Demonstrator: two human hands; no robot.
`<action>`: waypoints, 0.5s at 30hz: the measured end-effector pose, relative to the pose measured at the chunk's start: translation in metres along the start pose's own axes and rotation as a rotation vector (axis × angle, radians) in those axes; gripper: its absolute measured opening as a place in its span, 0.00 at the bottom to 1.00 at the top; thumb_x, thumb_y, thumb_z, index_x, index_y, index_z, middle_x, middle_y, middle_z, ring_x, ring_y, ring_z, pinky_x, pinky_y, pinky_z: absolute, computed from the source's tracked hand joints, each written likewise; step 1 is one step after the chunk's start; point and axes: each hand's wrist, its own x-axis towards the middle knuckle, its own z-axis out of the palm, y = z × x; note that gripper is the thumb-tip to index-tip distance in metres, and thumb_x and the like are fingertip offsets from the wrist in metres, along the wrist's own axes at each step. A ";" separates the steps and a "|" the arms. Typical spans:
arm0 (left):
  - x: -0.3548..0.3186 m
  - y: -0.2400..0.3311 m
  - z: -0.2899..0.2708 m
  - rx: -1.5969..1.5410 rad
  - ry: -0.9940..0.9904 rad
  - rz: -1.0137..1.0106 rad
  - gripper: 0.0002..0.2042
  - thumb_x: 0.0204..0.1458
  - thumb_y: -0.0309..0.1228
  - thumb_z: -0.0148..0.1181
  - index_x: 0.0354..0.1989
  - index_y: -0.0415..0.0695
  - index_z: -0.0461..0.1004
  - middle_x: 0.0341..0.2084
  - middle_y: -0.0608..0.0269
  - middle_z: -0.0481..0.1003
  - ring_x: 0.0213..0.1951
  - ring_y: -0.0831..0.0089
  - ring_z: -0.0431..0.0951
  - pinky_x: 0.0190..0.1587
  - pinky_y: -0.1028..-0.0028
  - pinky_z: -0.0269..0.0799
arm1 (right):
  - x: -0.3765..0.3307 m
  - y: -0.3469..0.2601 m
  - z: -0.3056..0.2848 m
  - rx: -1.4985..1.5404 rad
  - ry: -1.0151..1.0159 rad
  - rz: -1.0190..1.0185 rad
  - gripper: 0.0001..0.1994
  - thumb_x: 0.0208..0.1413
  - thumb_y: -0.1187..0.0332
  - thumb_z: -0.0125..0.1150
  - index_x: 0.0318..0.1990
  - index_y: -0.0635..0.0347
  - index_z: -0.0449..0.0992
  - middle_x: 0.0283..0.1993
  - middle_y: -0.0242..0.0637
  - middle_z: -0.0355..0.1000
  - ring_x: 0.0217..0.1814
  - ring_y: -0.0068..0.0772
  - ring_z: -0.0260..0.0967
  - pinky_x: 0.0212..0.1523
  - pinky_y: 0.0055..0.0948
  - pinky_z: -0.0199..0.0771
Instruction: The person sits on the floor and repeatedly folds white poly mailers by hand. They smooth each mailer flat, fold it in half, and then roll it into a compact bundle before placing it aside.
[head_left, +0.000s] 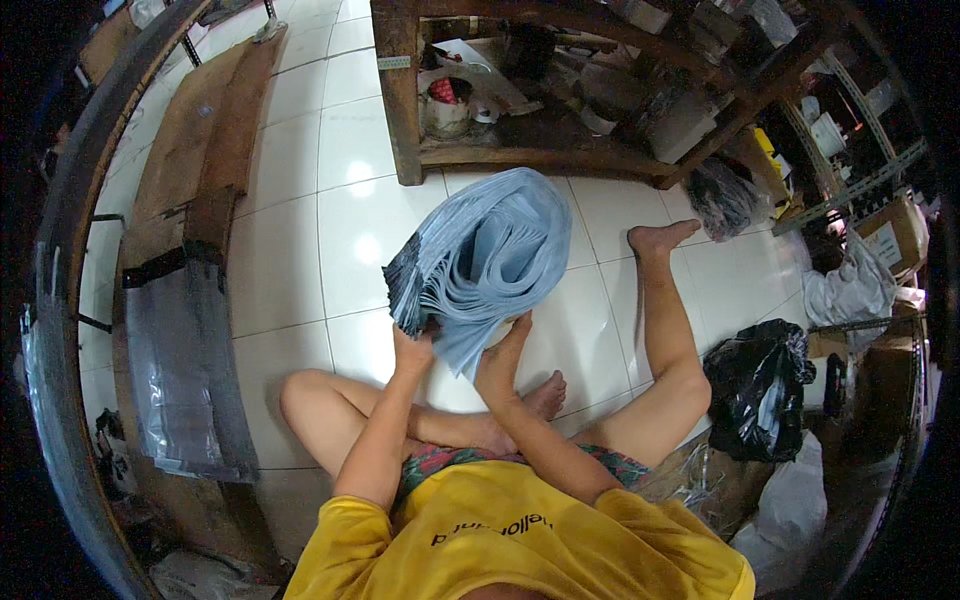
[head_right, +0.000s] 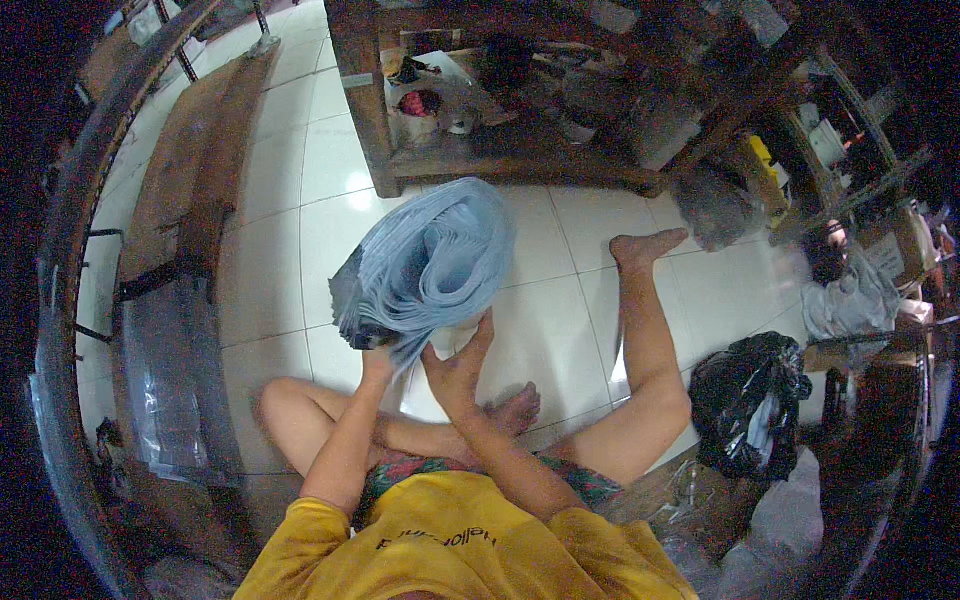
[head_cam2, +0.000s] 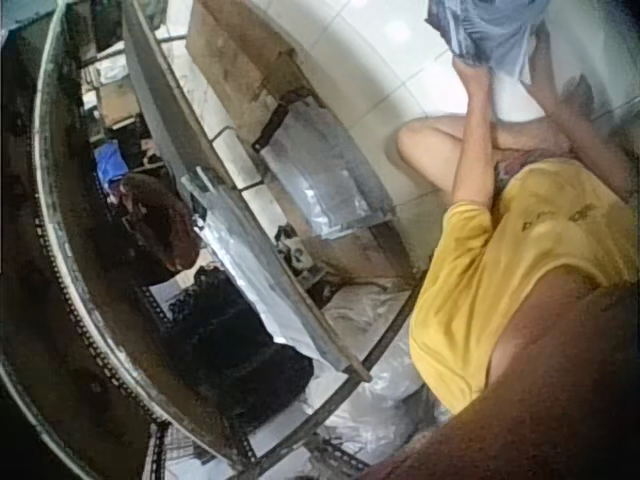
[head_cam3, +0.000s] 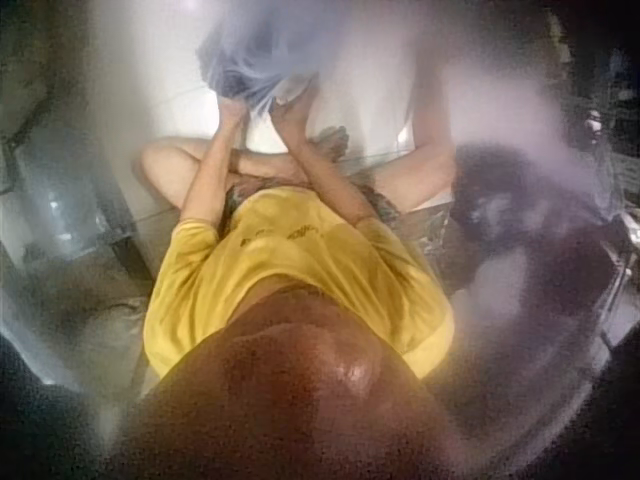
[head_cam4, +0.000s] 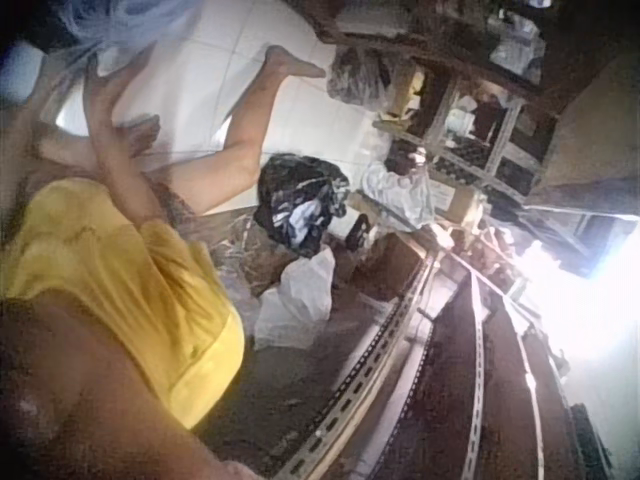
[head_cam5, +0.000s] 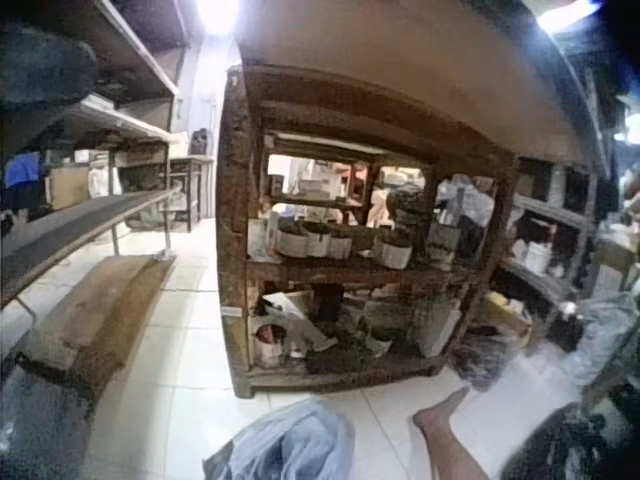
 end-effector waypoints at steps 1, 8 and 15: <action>0.000 -0.001 0.002 -0.099 -0.034 -0.094 0.25 0.46 0.24 0.63 0.56 0.35 0.70 0.46 0.47 0.76 0.50 0.52 0.76 0.57 0.63 0.68 | 0.000 0.002 -0.002 -0.015 -0.010 -0.014 0.60 0.42 0.65 0.78 0.73 0.74 0.34 0.74 0.62 0.40 0.77 0.60 0.39 0.76 0.50 0.41; -0.007 -0.002 0.016 -0.148 -0.025 -0.045 0.22 0.48 0.25 0.60 0.54 0.35 0.72 0.49 0.45 0.76 0.50 0.48 0.75 0.57 0.59 0.67 | -0.005 0.026 0.007 -0.045 -0.026 -0.062 0.59 0.39 0.63 0.80 0.71 0.74 0.40 0.73 0.63 0.44 0.76 0.59 0.43 0.74 0.50 0.44; -0.001 0.089 0.022 0.009 -0.039 0.092 0.11 0.51 0.29 0.63 0.39 0.34 0.77 0.31 0.52 0.81 0.34 0.63 0.80 0.40 0.66 0.74 | 0.017 0.030 0.005 0.174 0.192 0.189 0.36 0.43 0.66 0.78 0.58 0.72 0.67 0.56 0.56 0.72 0.60 0.52 0.70 0.63 0.44 0.65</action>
